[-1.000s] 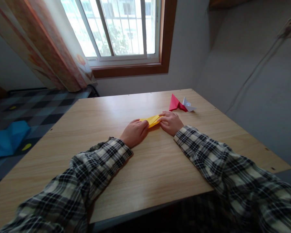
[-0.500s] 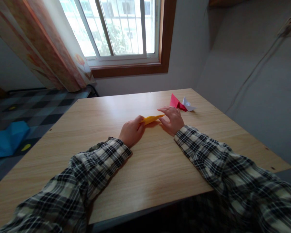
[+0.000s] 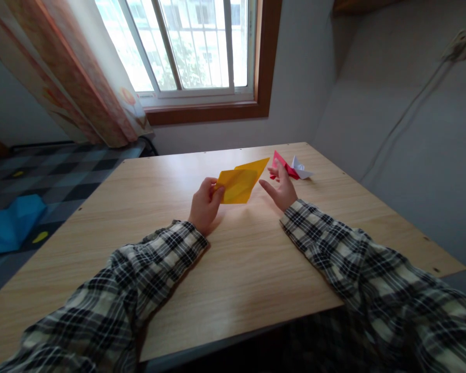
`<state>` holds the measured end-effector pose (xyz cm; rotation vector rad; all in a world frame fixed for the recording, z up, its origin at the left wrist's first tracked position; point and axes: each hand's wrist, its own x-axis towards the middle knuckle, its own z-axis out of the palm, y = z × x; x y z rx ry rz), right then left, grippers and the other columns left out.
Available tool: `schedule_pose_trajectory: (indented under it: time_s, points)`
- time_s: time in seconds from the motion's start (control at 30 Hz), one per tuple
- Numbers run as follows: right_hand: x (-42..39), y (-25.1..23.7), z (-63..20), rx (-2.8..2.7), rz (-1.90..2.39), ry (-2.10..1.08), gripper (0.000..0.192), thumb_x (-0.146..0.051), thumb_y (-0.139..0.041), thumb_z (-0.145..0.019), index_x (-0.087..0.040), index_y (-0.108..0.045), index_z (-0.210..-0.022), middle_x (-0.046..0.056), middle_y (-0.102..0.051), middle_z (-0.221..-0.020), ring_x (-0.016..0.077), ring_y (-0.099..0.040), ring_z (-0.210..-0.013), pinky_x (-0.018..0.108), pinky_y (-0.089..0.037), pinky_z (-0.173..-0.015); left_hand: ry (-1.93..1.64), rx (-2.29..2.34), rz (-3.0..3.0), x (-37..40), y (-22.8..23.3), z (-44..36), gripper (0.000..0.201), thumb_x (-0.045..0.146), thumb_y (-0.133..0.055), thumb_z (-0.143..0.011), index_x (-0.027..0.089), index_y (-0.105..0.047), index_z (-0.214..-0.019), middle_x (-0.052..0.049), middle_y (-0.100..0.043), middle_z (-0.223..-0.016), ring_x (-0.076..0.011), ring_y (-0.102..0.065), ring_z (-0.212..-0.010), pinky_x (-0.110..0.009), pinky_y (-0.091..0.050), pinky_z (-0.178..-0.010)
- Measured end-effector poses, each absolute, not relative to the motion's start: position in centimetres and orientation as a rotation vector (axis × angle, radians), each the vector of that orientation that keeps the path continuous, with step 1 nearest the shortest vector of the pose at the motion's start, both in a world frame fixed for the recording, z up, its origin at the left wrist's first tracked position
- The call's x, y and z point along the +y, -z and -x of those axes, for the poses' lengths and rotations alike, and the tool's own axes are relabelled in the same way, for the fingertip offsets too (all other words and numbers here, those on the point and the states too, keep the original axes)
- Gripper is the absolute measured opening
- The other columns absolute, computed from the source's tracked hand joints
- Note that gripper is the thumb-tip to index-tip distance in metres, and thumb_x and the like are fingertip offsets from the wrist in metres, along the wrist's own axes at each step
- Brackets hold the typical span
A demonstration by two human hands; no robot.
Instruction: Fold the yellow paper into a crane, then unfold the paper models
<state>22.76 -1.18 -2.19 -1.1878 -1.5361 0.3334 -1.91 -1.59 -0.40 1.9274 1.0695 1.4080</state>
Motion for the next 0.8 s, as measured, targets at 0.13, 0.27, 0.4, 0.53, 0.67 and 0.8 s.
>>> schedule_pose_trajectory:
  time_s: [0.13, 0.27, 0.4, 0.53, 0.67, 0.8]
  points:
    - [-1.7, 2.1, -22.0, -1.632, 1.069, -0.721, 0.060, -0.067, -0.059, -0.083, -0.022, -0.064, -0.123, 0.009, -0.073, -0.109, 0.0264, -0.067, -0.103, 0.047, -0.050, -0.097, -1.387, 0.894, -1.796, -1.5, 0.6, 1.6, 0.021, 0.036, -0.059, -0.090, 0.021, -0.051, -0.102, -0.002, -0.069, -0.087, -0.0166, -0.069, -0.076, -0.031, -0.057, -0.066]
    - [-2.2, 1.8, -21.3, -1.584, 0.981, -0.835, 0.052, -0.066, -0.066, -0.079, -0.022, -0.072, -0.104, 0.007, -0.075, -0.107, 0.0262, -0.067, -0.103, 0.044, -0.053, -0.095, -1.333, 0.847, -1.785, -1.7, 0.7, 1.5, 0.024, 0.037, -0.060, -0.090, 0.021, -0.049, -0.104, -0.002, -0.069, -0.087, -0.0160, -0.069, -0.076, -0.030, -0.058, -0.066]
    - [-2.2, 1.8, -21.2, -1.509, 0.957, -0.884, 0.048, -0.062, -0.071, -0.076, -0.022, -0.074, -0.100, 0.007, -0.075, -0.105, 0.0280, -0.068, -0.104, 0.046, -0.052, -0.097, -1.240, 0.852, -1.812, -1.9, 0.7, 1.6, 0.029, 0.037, -0.060, -0.090, 0.021, -0.047, -0.110, -0.002, -0.070, -0.088, -0.0159, -0.070, -0.076, -0.030, -0.058, -0.066]
    - [-2.1, 2.0, -21.2, -1.428, 0.892, -0.948, 0.044, -0.058, -0.075, -0.074, -0.021, -0.073, -0.098, 0.007, -0.075, -0.105, 0.0277, -0.068, -0.103, 0.046, -0.052, -0.098, -1.127, 0.900, -1.891, -2.4, 0.4, 1.6, 0.037, 0.038, -0.065, -0.087, 0.021, -0.048, -0.116, -0.004, -0.073, -0.091, -0.0172, -0.072, -0.077, -0.030, -0.058, -0.066]
    - [-2.0, 2.3, -20.9, -1.368, 0.854, -0.991, 0.041, -0.057, -0.072, -0.076, -0.021, -0.070, -0.097, 0.006, -0.075, -0.103, 0.0255, -0.070, -0.098, 0.043, -0.055, -0.094, -1.042, 0.949, -1.969, -3.0, 0.0, 1.5, 0.047, 0.038, -0.068, -0.084, 0.019, -0.049, -0.122, -0.006, -0.074, -0.094, -0.0202, -0.073, -0.080, -0.031, -0.058, -0.064]
    - [-1.8, 2.5, -21.0, -1.395, 1.001, -0.911, 0.040, -0.059, -0.064, -0.082, -0.022, -0.068, -0.097, 0.006, -0.075, -0.101, 0.0251, -0.070, -0.097, 0.041, -0.057, -0.087, -1.064, 1.095, -2.058, -2.9, -0.3, 1.8, 0.059, 0.040, -0.065, -0.087, 0.019, -0.042, -0.136, -0.001, -0.071, -0.078, -0.0182, -0.070, -0.071, -0.032, -0.055, -0.064]
